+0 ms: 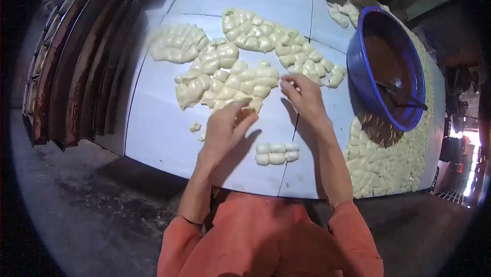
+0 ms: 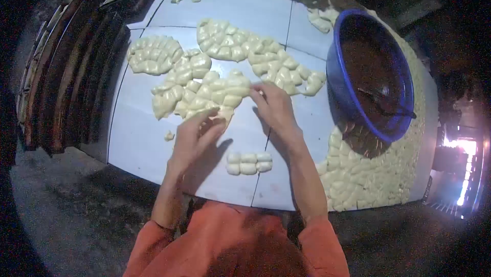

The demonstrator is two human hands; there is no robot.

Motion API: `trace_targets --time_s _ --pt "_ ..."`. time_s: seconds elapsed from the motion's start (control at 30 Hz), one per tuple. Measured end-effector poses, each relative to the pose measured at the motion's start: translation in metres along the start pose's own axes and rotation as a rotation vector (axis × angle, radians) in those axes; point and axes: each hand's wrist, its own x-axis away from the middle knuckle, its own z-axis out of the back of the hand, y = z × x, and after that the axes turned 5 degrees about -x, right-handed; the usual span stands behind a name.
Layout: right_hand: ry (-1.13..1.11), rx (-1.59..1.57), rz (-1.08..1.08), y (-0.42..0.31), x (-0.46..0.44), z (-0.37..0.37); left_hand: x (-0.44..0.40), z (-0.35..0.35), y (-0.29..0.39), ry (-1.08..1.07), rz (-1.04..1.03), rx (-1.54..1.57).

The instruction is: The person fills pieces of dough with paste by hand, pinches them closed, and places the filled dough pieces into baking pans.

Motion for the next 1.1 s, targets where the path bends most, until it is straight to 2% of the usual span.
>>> trace_targets --time_s 0.1,0.17,0.2,0.27,0.3,0.37,0.4,0.47,0.5,0.53,0.6,0.63,0.67,0.73,0.77,0.83,0.93,1.0,1.07,1.1 --pt "0.063 0.117 0.119 -0.011 -0.046 -0.018 -0.030 0.009 -0.007 0.075 0.020 -0.015" --pt "-0.011 0.333 0.249 -0.016 -0.066 -0.025 -0.047 0.007 -0.014 0.105 -0.011 0.003" --pt "-0.124 0.420 0.253 -0.015 -0.074 -0.027 -0.053 0.006 -0.015 0.116 -0.014 -0.005" --pt "-0.174 0.450 0.361 -0.001 -0.085 -0.030 -0.067 0.001 -0.014 0.133 -0.018 -0.003" --pt "-0.180 0.457 0.365 -0.006 -0.087 -0.025 -0.073 -0.002 -0.012 0.174 -0.095 -0.080" --pt "-0.322 -0.023 -0.082 -0.021 -0.083 -0.014 -0.086 -0.008 -0.014 0.251 -0.245 -0.242" --pt "-0.326 -0.015 -0.081 -0.021 -0.080 -0.012 -0.091 -0.013 -0.017 0.257 -0.242 -0.235" --pt "-0.127 -0.473 -0.324 -0.017 -0.076 -0.005 -0.101 -0.021 -0.020 0.205 -0.267 -0.416" --pt "-0.212 -0.431 -0.242 0.020 -0.087 0.001 -0.104 -0.023 -0.019 0.151 -0.271 -0.436" --pt "-0.208 -0.426 -0.244 0.019 -0.087 0.003 -0.105 -0.024 -0.019 0.150 -0.273 -0.430" --pt "-0.278 -0.248 -0.019 0.014 -0.085 0.005 -0.108 -0.025 -0.020 0.054 -0.279 -0.440" --pt "-0.246 -0.365 -0.330 -0.011 -0.082 0.004 -0.109 -0.025 -0.020 0.048 -0.284 -0.437" --pt "-0.242 -0.198 -0.220 -0.011 -0.079 0.002 -0.110 -0.025 -0.020 0.042 -0.278 -0.396" --pt "-0.435 -0.037 -0.192 0.001 -0.084 0.004 -0.111 -0.021 -0.015 0.033 -0.264 -0.317" --pt "-0.434 -0.040 -0.192 0.005 -0.085 0.006 -0.108 -0.019 -0.011 0.026 -0.248 -0.295" --pt "-0.566 -0.155 -0.246 0.002 -0.084 0.012 -0.108 -0.020 -0.017 0.022 -0.260 -0.292" --pt "-0.431 -0.212 -0.243 0.004 -0.079 0.021 -0.107 -0.019 -0.019 -0.009 -0.280 -0.268" --pt "-0.367 -0.228 -0.293 0.000 -0.072 0.026 -0.106 -0.021 -0.020 0.067 -0.306 -0.277" --pt "-0.258 -0.464 -0.372 -0.009 -0.060 0.025 -0.106 -0.023 -0.017 0.074 -0.278 -0.282" --pt "-0.231 -0.292 -0.263 0.008 -0.061 0.022 -0.108 -0.025 -0.020 0.050 -0.275 -0.296"
